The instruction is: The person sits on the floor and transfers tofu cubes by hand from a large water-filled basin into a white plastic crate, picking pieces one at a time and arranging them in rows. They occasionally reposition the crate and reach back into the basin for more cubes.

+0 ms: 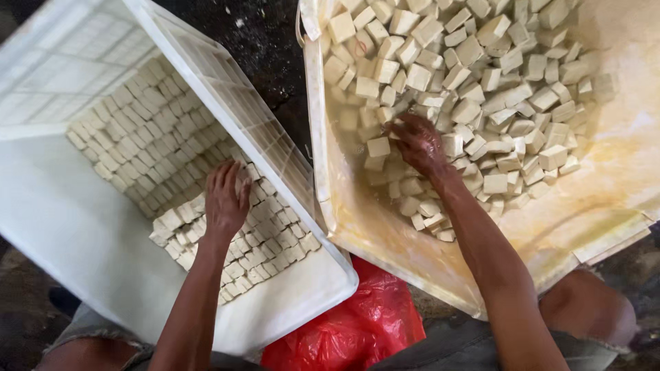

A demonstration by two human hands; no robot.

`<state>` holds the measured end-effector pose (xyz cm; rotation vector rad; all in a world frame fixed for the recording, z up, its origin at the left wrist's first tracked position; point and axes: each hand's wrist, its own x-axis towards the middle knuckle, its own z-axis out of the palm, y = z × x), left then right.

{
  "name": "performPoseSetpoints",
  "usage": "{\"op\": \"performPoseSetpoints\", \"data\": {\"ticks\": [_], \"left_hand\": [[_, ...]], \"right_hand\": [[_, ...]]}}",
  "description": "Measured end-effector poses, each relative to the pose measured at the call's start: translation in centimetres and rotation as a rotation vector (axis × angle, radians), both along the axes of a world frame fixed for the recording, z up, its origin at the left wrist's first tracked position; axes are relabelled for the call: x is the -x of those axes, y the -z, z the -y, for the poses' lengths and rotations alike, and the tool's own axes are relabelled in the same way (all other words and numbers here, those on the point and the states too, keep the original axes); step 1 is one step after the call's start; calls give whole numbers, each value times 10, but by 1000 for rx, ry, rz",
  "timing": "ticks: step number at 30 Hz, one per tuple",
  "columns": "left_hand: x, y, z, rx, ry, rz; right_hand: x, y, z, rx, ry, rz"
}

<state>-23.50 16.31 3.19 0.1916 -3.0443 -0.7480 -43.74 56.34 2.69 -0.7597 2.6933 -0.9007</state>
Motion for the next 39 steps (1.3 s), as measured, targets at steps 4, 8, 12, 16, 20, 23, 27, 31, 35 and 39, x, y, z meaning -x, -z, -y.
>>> {"op": "performPoseSetpoints", "data": {"ticks": [4, 8, 12, 16, 20, 23, 27, 31, 35, 39], "left_hand": [[9, 24, -11, -176, -145, -63], [18, 31, -9, -110, -178, -89], [32, 32, 4, -383, -166, -117], [36, 35, 9, -454, -353, 23], [37, 37, -3, -484, -598, 17], [43, 36, -6, -410, -761, 174], [52, 36, -1, -414, -785, 255], [49, 41, -1, -471, -794, 238], [27, 42, 0, -559, -697, 152], [3, 33, 6, -440, -684, 166]], "right_hand": [[2, -2, -7, 55, 476, 488], [4, -8, 0, 332, 810, 506], [-9, -1, 39, 225, 558, 251], [-13, 5, 83, -3, 486, 3], [-8, 2, 82, -124, 505, 50], [-12, -11, 63, 290, 679, 317], [-39, -11, 58, -5, 418, 36], [-53, 13, 81, 58, 175, -169], [-51, 17, 77, -195, 127, -194], [-45, 15, 54, -1, 316, 32]]}}
